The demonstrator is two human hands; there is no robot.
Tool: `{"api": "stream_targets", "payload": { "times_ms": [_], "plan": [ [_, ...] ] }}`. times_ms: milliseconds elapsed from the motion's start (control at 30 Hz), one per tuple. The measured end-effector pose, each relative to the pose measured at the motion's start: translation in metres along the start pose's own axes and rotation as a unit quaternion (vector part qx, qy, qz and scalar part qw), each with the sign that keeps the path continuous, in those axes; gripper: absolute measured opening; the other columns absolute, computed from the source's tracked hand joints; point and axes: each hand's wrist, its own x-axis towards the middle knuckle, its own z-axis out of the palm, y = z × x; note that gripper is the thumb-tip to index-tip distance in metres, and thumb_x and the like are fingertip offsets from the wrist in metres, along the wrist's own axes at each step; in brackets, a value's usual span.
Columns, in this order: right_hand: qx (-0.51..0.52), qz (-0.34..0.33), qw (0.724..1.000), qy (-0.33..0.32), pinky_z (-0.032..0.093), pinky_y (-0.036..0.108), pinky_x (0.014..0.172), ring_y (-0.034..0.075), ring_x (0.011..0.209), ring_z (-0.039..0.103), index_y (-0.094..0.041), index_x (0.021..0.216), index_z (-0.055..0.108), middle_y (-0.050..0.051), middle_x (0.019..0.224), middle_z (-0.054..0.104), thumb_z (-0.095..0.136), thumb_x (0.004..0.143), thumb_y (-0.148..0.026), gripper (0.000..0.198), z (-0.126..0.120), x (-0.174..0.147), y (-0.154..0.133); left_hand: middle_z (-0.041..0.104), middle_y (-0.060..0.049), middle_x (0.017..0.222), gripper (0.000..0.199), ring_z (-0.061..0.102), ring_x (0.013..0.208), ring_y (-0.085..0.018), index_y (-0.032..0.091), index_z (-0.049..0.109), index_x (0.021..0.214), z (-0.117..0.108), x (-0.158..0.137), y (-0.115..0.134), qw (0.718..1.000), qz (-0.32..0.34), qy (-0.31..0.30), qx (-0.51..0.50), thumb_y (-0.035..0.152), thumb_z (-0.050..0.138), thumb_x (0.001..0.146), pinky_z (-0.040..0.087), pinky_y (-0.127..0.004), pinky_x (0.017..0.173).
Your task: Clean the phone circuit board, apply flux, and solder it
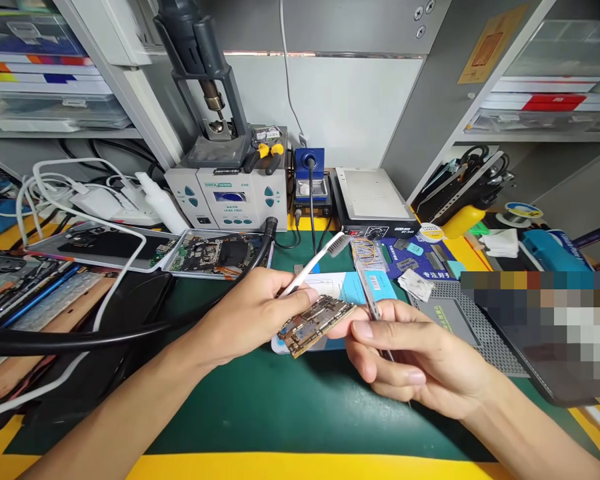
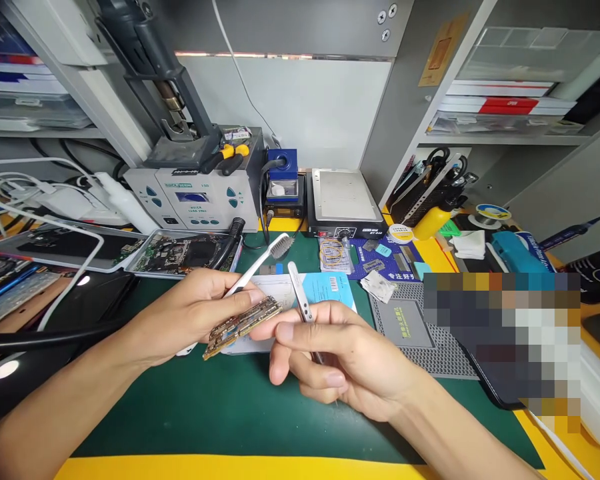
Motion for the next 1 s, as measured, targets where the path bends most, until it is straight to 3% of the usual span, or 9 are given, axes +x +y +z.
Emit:
{"api": "stream_targets", "payload": {
  "times_ms": [367,733,1000],
  "plan": [
    [-0.009,-0.009,1.0,-0.006,0.018,0.016,0.036,-0.002,0.037,0.026,-0.012,0.103,0.081,0.006,0.072,0.074,0.068,0.094,-0.021,0.019,0.0001,-0.0004,0.0022,0.044,0.007,0.055,0.038,0.039,0.048,-0.006,0.016,0.061,0.071,0.0001,0.0,0.0015,1.0,0.003,-0.007,0.024,0.048,0.063,0.092,0.027,-0.015,0.04],
    [-0.021,-0.017,0.999,-0.03,0.017,0.016,0.036,-0.002,0.038,0.025,-0.014,0.105,0.081,0.006,0.075,0.075,0.064,0.097,-0.023,0.021,0.0039,-0.0019,0.0015,0.049,0.008,0.051,0.038,0.039,0.037,-0.005,0.018,0.055,0.07,0.0004,0.0001,0.0011,0.999,-0.001,-0.053,0.01,0.047,0.059,0.095,0.027,-0.018,0.037],
    [-0.019,-0.022,0.999,-0.033,0.019,0.016,0.036,-0.001,0.038,0.026,-0.013,0.106,0.08,0.007,0.074,0.076,0.064,0.097,-0.023,0.021,0.0041,-0.0008,0.0027,0.047,0.004,0.064,0.043,0.04,0.056,-0.01,0.015,0.062,0.082,0.0023,-0.0004,-0.0022,0.997,-0.012,-0.08,-0.015,0.057,0.061,0.091,0.03,-0.023,0.049]
  ]
}}
